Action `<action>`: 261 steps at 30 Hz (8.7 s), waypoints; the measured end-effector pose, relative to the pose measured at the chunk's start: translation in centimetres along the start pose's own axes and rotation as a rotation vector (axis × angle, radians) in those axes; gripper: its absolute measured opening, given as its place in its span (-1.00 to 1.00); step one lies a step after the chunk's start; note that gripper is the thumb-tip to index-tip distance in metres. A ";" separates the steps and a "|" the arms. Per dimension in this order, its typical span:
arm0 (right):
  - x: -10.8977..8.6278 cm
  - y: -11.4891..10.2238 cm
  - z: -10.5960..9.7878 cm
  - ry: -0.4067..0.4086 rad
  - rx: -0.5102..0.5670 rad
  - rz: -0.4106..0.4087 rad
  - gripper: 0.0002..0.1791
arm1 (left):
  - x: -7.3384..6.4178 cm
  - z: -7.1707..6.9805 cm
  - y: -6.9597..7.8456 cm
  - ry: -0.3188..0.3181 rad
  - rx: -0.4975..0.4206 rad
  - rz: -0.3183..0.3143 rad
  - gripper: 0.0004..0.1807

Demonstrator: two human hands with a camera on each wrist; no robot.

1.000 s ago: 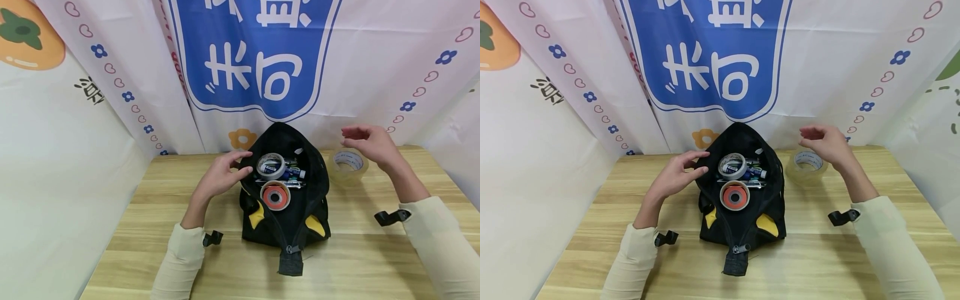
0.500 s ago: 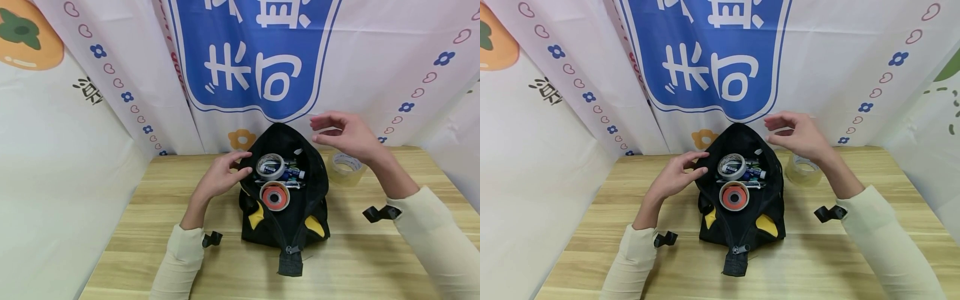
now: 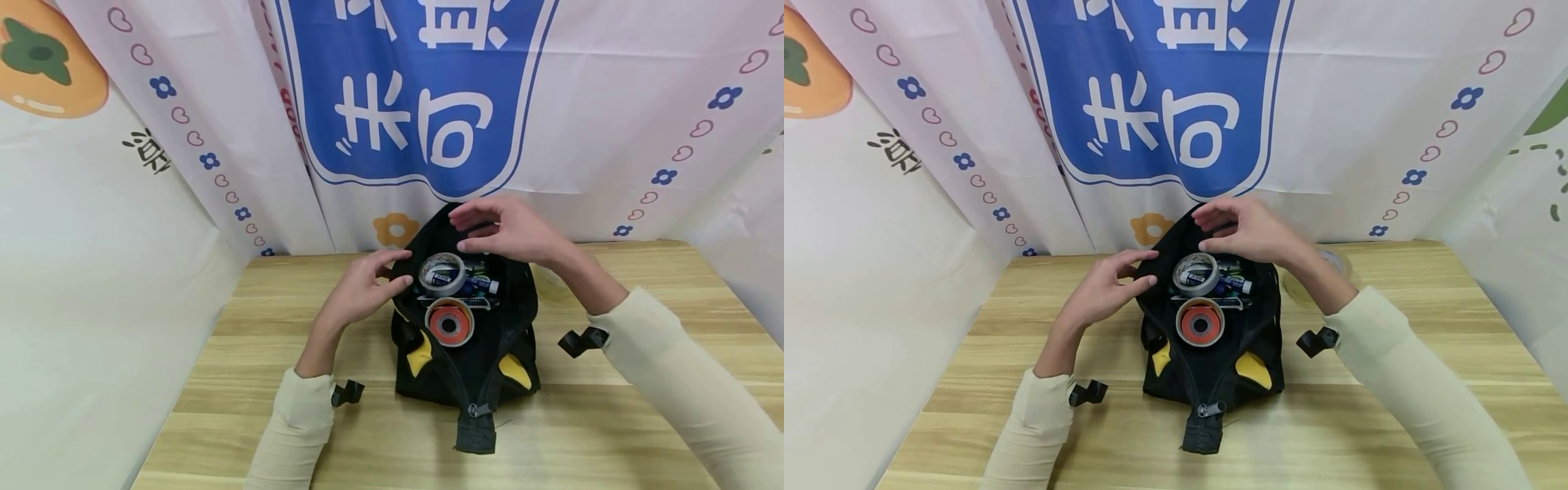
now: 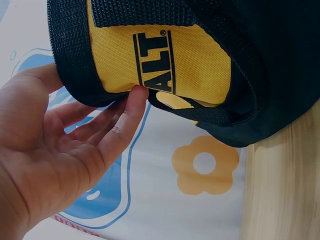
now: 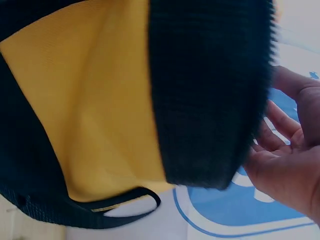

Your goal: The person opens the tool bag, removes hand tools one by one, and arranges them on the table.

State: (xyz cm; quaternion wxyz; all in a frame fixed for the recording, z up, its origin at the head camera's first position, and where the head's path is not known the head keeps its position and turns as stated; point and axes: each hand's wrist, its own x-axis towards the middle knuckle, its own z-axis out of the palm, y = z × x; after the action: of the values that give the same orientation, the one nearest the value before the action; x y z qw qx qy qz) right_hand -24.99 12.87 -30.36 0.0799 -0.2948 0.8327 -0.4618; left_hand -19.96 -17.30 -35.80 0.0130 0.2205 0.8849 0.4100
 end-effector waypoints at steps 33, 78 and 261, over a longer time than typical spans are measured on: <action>3.0 5.1 5.3 -0.235 -0.273 0.069 -0.56 | -0.1 -0.3 0.1 -0.006 0.014 -0.017 -0.48; -1.4 1.0 3.5 -0.029 -0.334 -0.098 -0.77 | -0.4 -0.1 0.0 -0.013 -0.001 -0.036 -0.46; 1.4 7.7 8.9 -0.278 -0.367 -0.100 -0.74 | -0.9 0.0 0.0 0.040 -0.085 -0.110 -0.42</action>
State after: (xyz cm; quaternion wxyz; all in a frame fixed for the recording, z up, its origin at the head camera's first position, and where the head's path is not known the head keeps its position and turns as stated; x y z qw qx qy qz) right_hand -25.74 8.73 -41.43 0.1158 -0.4060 0.8681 -0.2611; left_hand -19.15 -17.69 -35.96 0.0269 0.1627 0.8775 0.4503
